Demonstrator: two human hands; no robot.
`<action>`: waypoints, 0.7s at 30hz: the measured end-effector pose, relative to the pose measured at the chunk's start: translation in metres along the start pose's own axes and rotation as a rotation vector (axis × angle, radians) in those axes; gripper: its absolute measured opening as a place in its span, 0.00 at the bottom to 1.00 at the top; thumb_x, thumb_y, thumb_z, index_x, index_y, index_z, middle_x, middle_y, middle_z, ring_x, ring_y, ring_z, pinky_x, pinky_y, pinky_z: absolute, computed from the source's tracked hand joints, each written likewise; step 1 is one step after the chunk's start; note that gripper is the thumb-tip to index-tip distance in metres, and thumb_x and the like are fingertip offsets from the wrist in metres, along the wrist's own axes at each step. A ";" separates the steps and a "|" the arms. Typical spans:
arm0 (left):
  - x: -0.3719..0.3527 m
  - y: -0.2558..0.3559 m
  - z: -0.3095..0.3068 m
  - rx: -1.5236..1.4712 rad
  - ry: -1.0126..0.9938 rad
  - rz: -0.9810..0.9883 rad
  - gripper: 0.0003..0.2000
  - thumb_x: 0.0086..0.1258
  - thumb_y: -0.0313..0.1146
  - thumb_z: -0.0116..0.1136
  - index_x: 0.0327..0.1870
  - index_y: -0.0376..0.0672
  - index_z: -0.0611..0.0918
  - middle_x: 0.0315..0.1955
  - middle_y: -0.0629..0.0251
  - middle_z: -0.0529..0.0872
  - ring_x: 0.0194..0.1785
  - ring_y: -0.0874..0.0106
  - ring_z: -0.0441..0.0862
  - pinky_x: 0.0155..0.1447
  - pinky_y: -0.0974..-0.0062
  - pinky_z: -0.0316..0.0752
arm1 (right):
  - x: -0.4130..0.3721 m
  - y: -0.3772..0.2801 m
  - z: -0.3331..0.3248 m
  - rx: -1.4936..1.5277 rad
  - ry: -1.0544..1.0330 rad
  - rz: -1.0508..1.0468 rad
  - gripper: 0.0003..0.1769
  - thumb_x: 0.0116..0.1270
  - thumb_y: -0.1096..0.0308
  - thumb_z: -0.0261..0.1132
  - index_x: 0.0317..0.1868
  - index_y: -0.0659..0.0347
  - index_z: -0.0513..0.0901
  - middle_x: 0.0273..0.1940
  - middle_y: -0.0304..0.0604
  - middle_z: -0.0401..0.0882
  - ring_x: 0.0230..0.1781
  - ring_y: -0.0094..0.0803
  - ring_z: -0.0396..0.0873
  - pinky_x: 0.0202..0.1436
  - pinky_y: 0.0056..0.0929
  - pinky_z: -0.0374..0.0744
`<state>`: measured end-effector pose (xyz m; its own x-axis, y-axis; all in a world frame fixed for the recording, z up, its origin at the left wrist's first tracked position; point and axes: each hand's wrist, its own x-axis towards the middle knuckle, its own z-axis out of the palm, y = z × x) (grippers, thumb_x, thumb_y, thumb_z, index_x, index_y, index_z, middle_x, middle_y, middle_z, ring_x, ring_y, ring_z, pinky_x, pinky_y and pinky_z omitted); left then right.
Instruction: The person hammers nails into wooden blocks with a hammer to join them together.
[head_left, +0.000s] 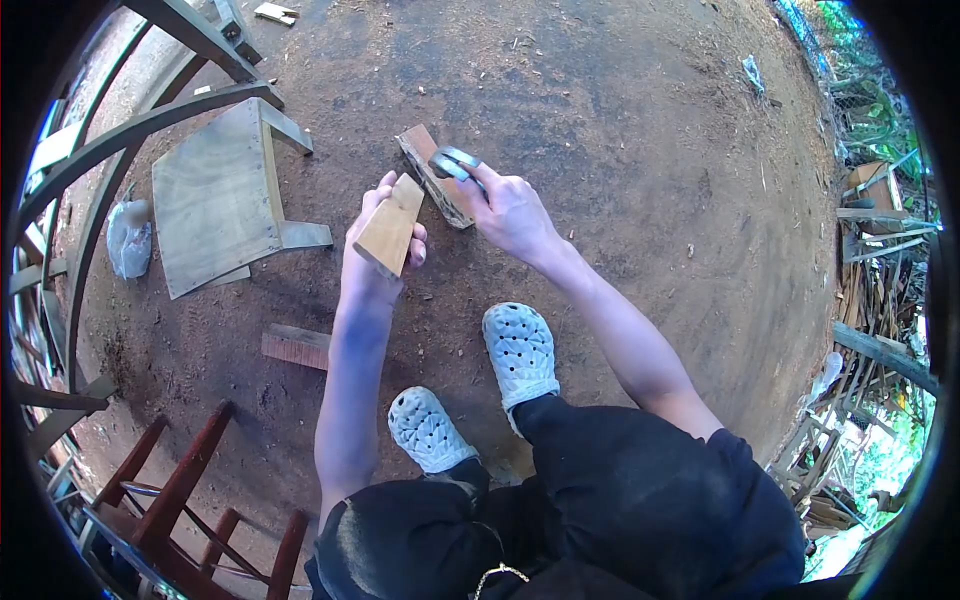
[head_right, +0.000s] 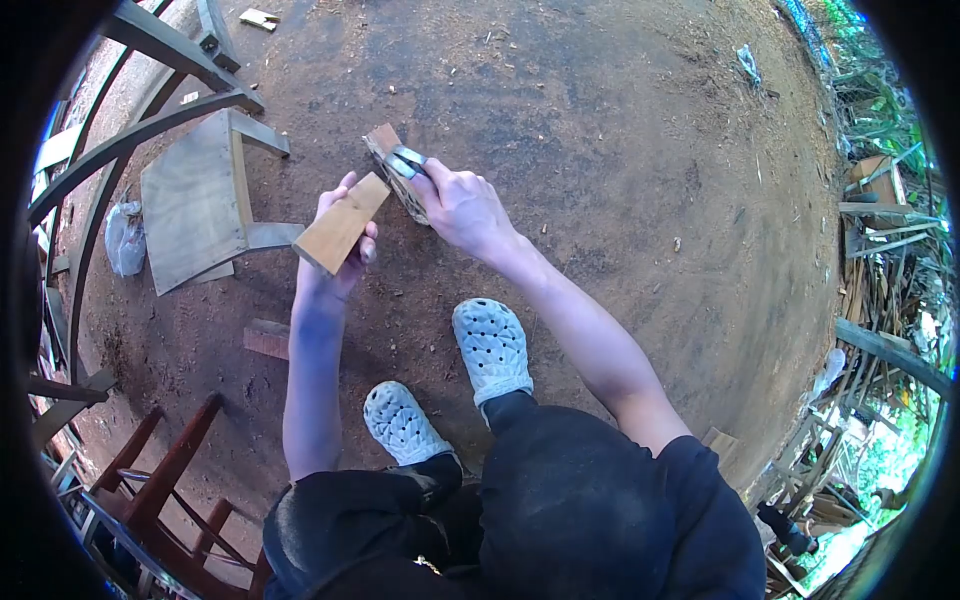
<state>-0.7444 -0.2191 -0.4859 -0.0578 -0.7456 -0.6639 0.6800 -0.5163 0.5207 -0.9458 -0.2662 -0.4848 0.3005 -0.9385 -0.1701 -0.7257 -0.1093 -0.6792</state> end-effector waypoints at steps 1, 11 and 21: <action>0.003 -0.001 -0.001 -0.033 -0.013 0.002 0.30 0.83 0.51 0.58 0.80 0.47 0.71 0.35 0.61 0.82 0.25 0.71 0.82 0.27 0.76 0.78 | -0.001 0.001 0.001 -0.001 0.000 0.004 0.14 0.83 0.59 0.59 0.52 0.61 0.82 0.31 0.61 0.86 0.35 0.62 0.87 0.38 0.58 0.83; 0.007 0.006 -0.006 -0.061 -0.156 -0.011 0.28 0.80 0.49 0.63 0.76 0.48 0.74 0.49 0.65 0.78 0.33 0.76 0.83 0.28 0.79 0.80 | -0.001 -0.002 0.007 0.033 0.081 -0.050 0.15 0.84 0.57 0.58 0.48 0.62 0.80 0.30 0.61 0.86 0.35 0.62 0.87 0.39 0.61 0.83; 0.016 0.005 0.004 0.008 -0.103 -0.041 0.28 0.80 0.49 0.65 0.75 0.48 0.75 0.49 0.65 0.78 0.33 0.76 0.83 0.28 0.80 0.80 | 0.002 -0.001 0.010 -0.008 0.068 -0.094 0.15 0.84 0.56 0.56 0.50 0.61 0.79 0.33 0.62 0.87 0.36 0.63 0.88 0.40 0.60 0.84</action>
<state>-0.7447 -0.2351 -0.4912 -0.1603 -0.7629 -0.6264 0.6695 -0.5503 0.4990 -0.9375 -0.2649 -0.4916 0.3250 -0.9440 -0.0565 -0.7011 -0.2004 -0.6843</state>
